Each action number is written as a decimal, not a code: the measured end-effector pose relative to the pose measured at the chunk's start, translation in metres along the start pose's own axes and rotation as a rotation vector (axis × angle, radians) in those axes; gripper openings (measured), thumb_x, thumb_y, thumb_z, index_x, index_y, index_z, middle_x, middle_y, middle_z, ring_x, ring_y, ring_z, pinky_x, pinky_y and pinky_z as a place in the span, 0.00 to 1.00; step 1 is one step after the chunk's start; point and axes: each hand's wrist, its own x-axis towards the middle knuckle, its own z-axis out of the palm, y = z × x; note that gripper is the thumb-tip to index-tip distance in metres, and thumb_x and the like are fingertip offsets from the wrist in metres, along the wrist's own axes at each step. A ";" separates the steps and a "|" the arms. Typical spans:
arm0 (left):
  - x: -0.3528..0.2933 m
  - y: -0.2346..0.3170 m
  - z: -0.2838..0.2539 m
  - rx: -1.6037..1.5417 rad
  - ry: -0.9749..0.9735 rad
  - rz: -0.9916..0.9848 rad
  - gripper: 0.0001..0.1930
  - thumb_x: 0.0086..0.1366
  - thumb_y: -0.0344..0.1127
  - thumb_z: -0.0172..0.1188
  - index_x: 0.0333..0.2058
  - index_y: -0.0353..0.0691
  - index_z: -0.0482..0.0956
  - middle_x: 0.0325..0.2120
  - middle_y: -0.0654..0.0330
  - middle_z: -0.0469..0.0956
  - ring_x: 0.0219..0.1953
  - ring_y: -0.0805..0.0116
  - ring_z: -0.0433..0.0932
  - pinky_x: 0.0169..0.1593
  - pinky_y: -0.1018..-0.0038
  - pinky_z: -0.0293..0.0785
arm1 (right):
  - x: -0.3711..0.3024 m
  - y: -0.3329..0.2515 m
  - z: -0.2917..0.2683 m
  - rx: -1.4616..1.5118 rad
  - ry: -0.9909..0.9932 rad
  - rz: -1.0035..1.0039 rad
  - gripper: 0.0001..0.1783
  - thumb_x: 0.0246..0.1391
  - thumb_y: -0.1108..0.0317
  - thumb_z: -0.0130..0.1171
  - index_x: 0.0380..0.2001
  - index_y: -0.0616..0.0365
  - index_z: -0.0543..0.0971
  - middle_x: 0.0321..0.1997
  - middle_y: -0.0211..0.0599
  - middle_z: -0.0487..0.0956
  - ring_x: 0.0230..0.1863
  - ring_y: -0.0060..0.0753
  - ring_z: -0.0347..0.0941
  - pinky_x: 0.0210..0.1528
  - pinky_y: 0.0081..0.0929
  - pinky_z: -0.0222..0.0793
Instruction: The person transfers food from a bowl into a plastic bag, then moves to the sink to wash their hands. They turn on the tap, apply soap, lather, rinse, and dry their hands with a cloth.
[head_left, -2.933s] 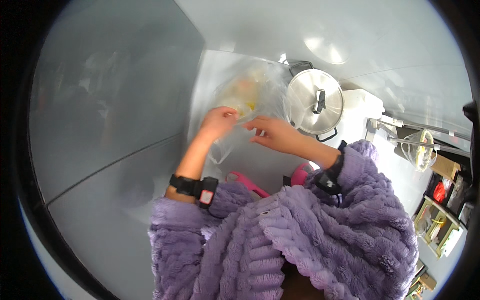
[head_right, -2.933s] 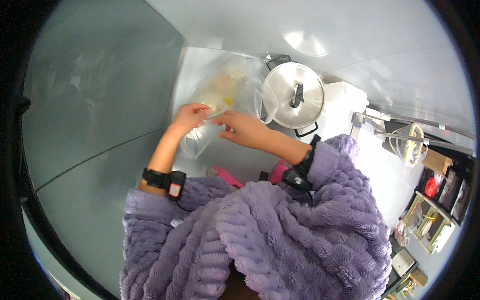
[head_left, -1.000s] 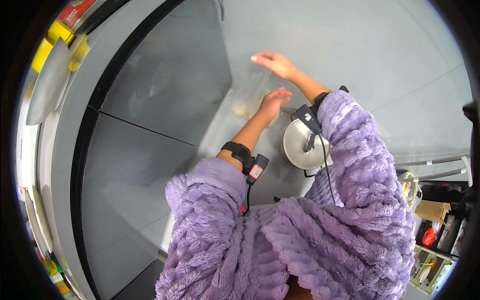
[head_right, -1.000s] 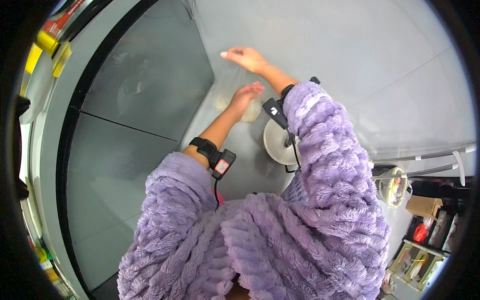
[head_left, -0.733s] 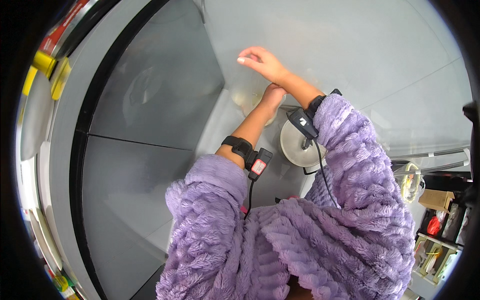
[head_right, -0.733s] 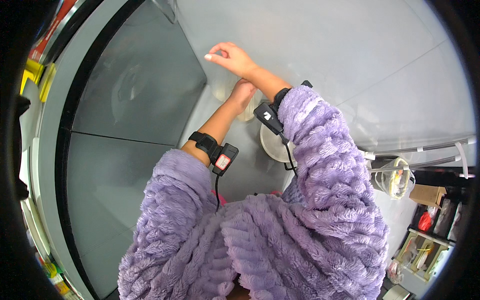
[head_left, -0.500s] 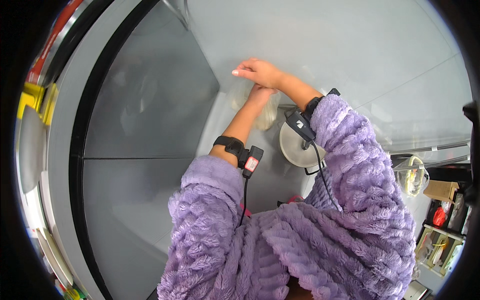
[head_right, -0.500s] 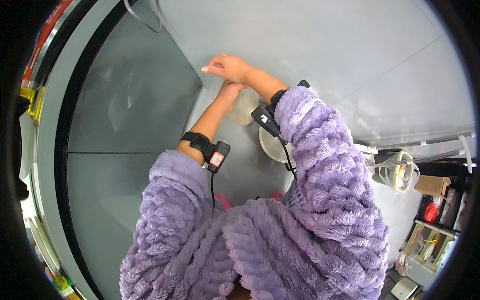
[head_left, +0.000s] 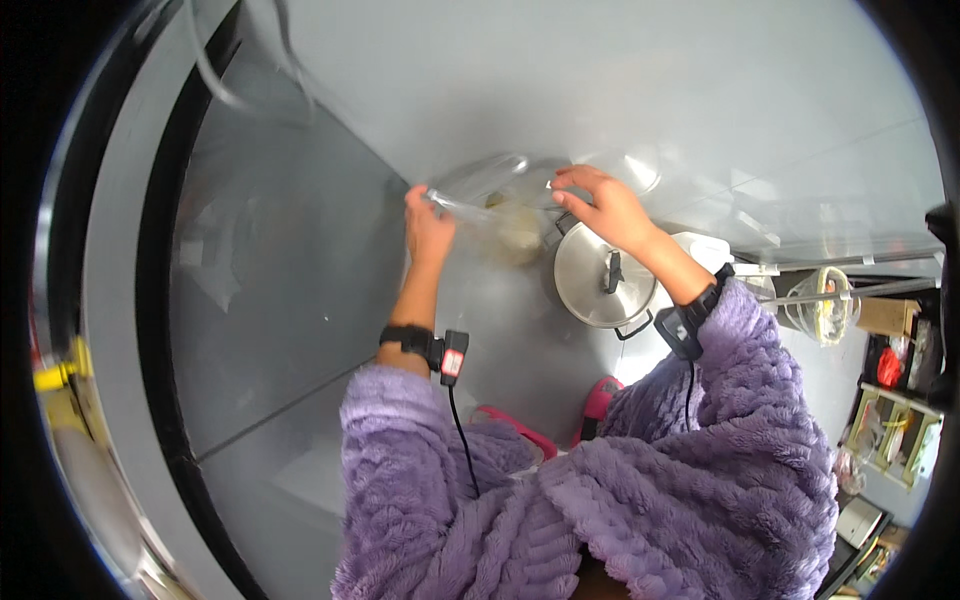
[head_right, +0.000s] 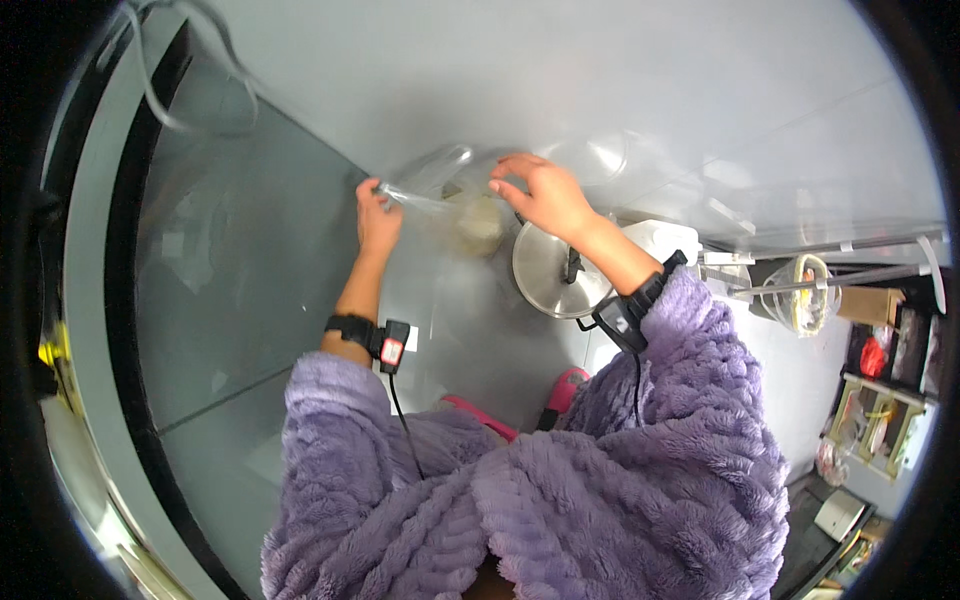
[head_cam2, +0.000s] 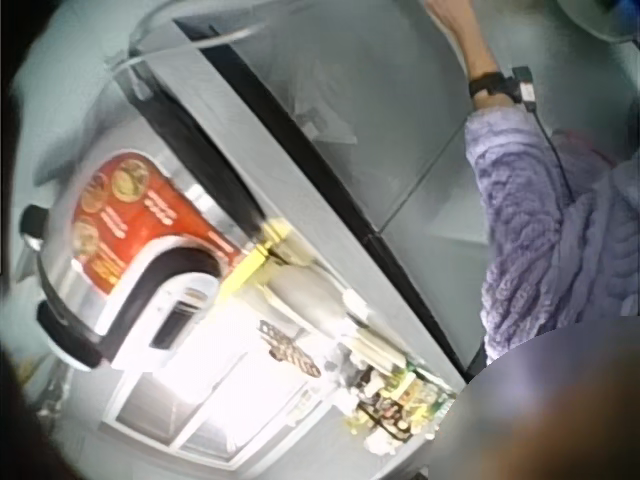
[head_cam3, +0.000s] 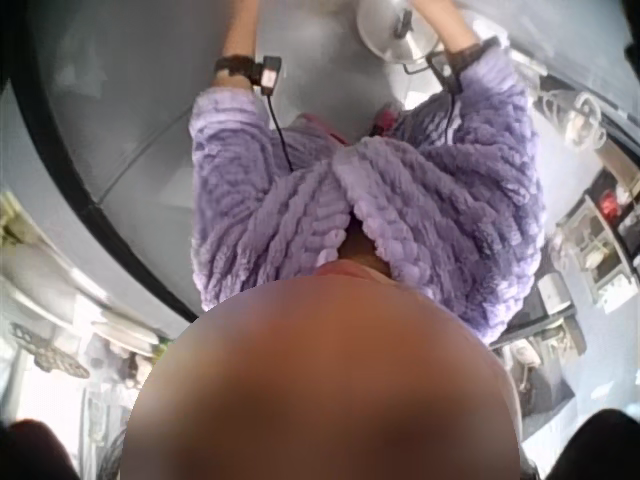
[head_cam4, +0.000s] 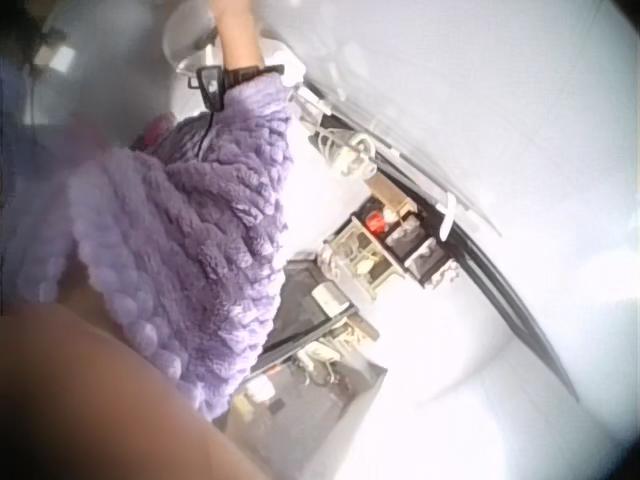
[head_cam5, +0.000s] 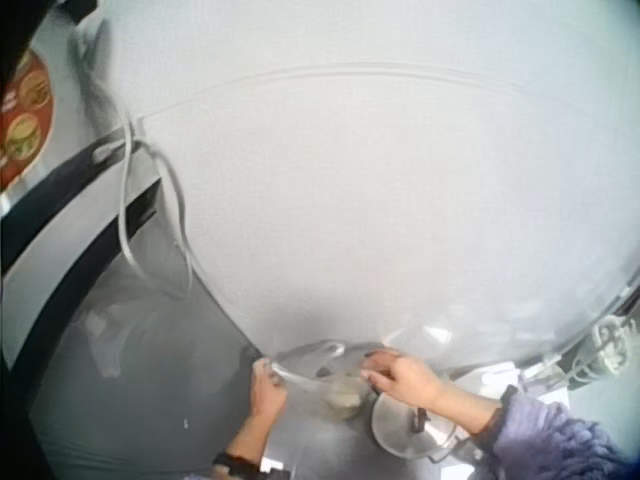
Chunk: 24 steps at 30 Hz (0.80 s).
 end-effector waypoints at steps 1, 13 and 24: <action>-0.005 -0.001 0.002 -0.018 0.035 -0.032 0.28 0.50 0.26 0.55 0.52 0.42 0.59 0.42 0.48 0.68 0.37 0.55 0.73 0.46 0.62 0.67 | -0.001 -0.006 -0.005 -0.004 0.015 0.094 0.14 0.53 0.61 0.56 0.40 0.57 0.76 0.50 0.39 0.74 0.45 0.39 0.71 0.46 0.30 0.67; -0.094 0.003 0.016 -0.568 -0.122 -0.310 0.19 0.51 0.25 0.60 0.42 0.38 0.64 0.35 0.60 0.68 0.30 0.72 0.73 0.31 0.75 0.71 | -0.045 -0.069 -0.080 0.180 0.003 0.004 0.14 0.52 0.61 0.56 0.40 0.55 0.76 0.48 0.42 0.73 0.49 0.43 0.69 0.50 0.33 0.64; -0.254 0.104 -0.150 -0.578 -0.493 -0.583 0.15 0.62 0.34 0.52 0.47 0.38 0.67 0.40 0.59 0.75 0.36 0.71 0.75 0.37 0.77 0.70 | -0.115 -0.188 -0.104 0.540 -0.446 0.371 0.16 0.55 0.59 0.53 0.41 0.59 0.75 0.39 0.40 0.77 0.38 0.32 0.74 0.41 0.27 0.69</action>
